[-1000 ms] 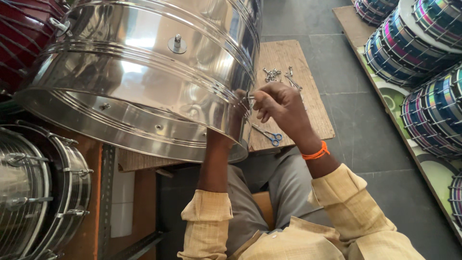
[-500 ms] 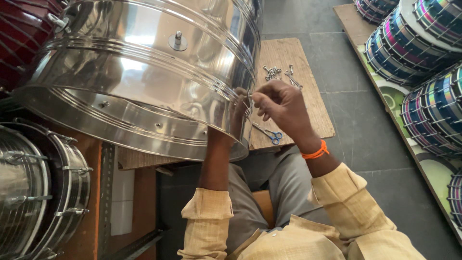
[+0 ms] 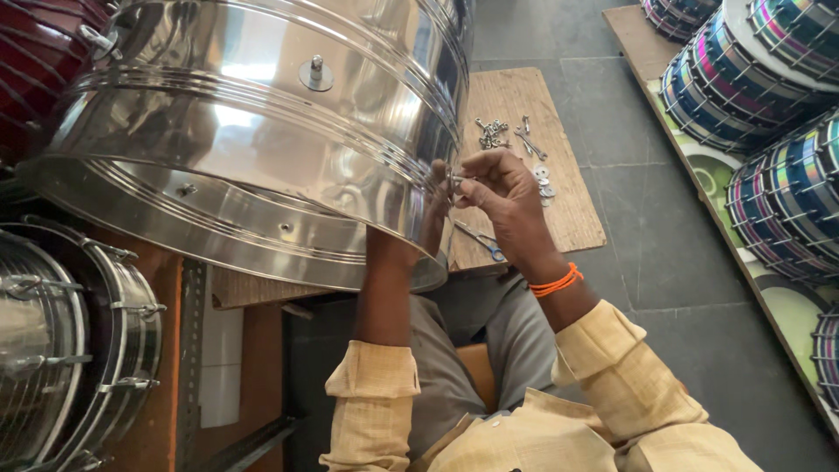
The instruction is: The person assembles a large metallic drum by hand, inserting bolts and washers into the drum's rim. They pick up bolts and washers from a wooden board, insert them into the drum's holes, and tighten them to secure the structure.
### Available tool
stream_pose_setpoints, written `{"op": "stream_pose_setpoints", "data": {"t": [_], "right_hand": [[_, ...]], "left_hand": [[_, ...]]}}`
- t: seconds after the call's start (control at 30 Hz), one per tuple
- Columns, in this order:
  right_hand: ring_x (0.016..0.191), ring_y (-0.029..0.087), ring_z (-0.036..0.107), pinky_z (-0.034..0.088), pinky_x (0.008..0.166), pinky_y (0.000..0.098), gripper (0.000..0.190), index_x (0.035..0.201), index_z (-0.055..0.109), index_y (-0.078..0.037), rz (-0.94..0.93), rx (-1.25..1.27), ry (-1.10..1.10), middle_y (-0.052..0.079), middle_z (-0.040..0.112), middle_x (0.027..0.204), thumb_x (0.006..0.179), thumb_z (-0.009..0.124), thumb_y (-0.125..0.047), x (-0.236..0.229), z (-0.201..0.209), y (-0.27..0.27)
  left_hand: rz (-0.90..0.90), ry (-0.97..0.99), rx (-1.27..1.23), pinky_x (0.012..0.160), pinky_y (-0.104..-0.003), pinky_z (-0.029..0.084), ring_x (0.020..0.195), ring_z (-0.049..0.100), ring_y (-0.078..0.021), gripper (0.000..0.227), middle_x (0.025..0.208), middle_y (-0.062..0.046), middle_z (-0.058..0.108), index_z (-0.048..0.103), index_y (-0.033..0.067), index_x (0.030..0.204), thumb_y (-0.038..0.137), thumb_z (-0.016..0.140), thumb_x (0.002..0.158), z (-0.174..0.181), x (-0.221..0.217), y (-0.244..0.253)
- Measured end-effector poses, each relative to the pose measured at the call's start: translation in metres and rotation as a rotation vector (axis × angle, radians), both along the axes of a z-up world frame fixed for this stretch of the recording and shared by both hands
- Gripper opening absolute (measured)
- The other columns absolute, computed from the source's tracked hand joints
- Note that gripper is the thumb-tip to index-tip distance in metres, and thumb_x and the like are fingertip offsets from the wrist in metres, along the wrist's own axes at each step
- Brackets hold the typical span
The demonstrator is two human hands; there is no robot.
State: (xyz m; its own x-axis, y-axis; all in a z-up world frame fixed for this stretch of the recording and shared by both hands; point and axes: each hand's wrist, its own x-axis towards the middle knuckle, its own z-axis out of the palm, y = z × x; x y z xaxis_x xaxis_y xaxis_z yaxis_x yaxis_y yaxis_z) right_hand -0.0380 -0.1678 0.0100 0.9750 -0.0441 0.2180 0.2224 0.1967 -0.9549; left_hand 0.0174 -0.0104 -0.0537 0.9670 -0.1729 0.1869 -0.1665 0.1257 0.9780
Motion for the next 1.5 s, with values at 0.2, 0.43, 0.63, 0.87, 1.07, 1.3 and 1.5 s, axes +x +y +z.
{"op": "stream_pose_setpoints", "data": {"t": [0.2,0.43,0.63,0.87,1.07,1.3,1.5], "right_hand": [[0.097,0.011,0.067,0.06,0.083,0.0259,0.033,0.133,0.058,-0.001,0.156,0.277,0.106,0.005,0.068,0.112,0.1,0.062,0.0,-0.002,-0.007,-0.003],[0.092,0.007,0.07,0.062,0.079,0.0242,0.024,0.12,0.064,0.0,-0.025,-0.231,-0.058,0.003,0.069,0.104,0.096,0.066,0.002,-0.005,-0.009,-0.004],[0.083,0.009,0.072,0.06,0.074,0.0245,0.013,0.104,0.065,0.001,0.053,-0.358,0.044,0.004,0.072,0.091,0.092,0.072,0.001,0.007,-0.014,-0.025],[0.088,0.013,0.074,0.065,0.08,0.029,0.031,0.12,0.055,0.001,0.213,-0.046,0.011,0.006,0.071,0.096,0.092,0.07,0.001,0.051,-0.055,-0.047],[0.083,0.015,0.073,0.066,0.078,0.0331,0.038,0.125,0.055,0.001,0.234,0.296,0.209,0.007,0.071,0.093,0.093,0.074,-0.006,0.076,-0.104,-0.051],[0.084,0.014,0.071,0.065,0.078,0.0332,0.026,0.117,0.065,-0.003,0.242,0.64,0.333,0.004,0.071,0.096,0.096,0.075,-0.013,0.085,-0.183,-0.02],[0.08,0.012,0.071,0.064,0.073,0.0286,0.018,0.114,0.063,-0.003,0.086,0.696,0.418,0.003,0.071,0.096,0.099,0.071,-0.011,0.107,-0.217,-0.012]], "left_hand": [[0.108,0.445,-0.831,0.087,-0.037,0.057,0.106,0.066,-0.02,0.031,0.119,-0.007,0.067,0.057,0.0072,0.133,0.022,0.053,0.106,-0.044,-0.002,0.02],[0.108,0.387,-0.823,0.058,-0.036,0.055,0.067,0.064,-0.0205,0.03,0.086,-0.01,0.065,0.062,0.0036,0.115,0.031,0.049,0.111,-0.067,-0.04,0.043],[0.235,0.586,-0.673,0.038,-0.028,0.039,0.051,0.056,-0.0163,0.007,0.071,-0.005,0.058,0.055,0.0143,0.101,0.022,0.056,0.101,-0.052,-0.089,0.021],[0.051,0.549,-0.6,0.037,-0.021,0.032,0.052,0.049,-0.008,0.011,0.069,0.0,0.051,0.055,0.0113,0.094,0.019,0.059,0.1,-0.022,-0.136,0.024],[-0.035,0.809,-0.37,0.034,-0.02,0.025,0.046,0.043,-0.0059,0.023,0.06,0.005,0.044,0.056,0.0129,0.08,0.028,0.062,0.097,-0.064,-0.214,0.021],[-0.177,1.012,-0.27,0.038,-0.02,0.025,0.048,0.041,-0.0058,0.024,0.063,0.004,0.044,0.055,0.0136,0.082,0.03,0.065,0.097,-0.103,-0.236,-0.014],[-0.252,1.026,-0.186,0.037,-0.02,0.024,0.047,0.039,-0.0044,0.024,0.061,0.005,0.043,0.056,0.0131,0.082,0.029,0.063,0.098,-0.1,-0.213,-0.032]]}}
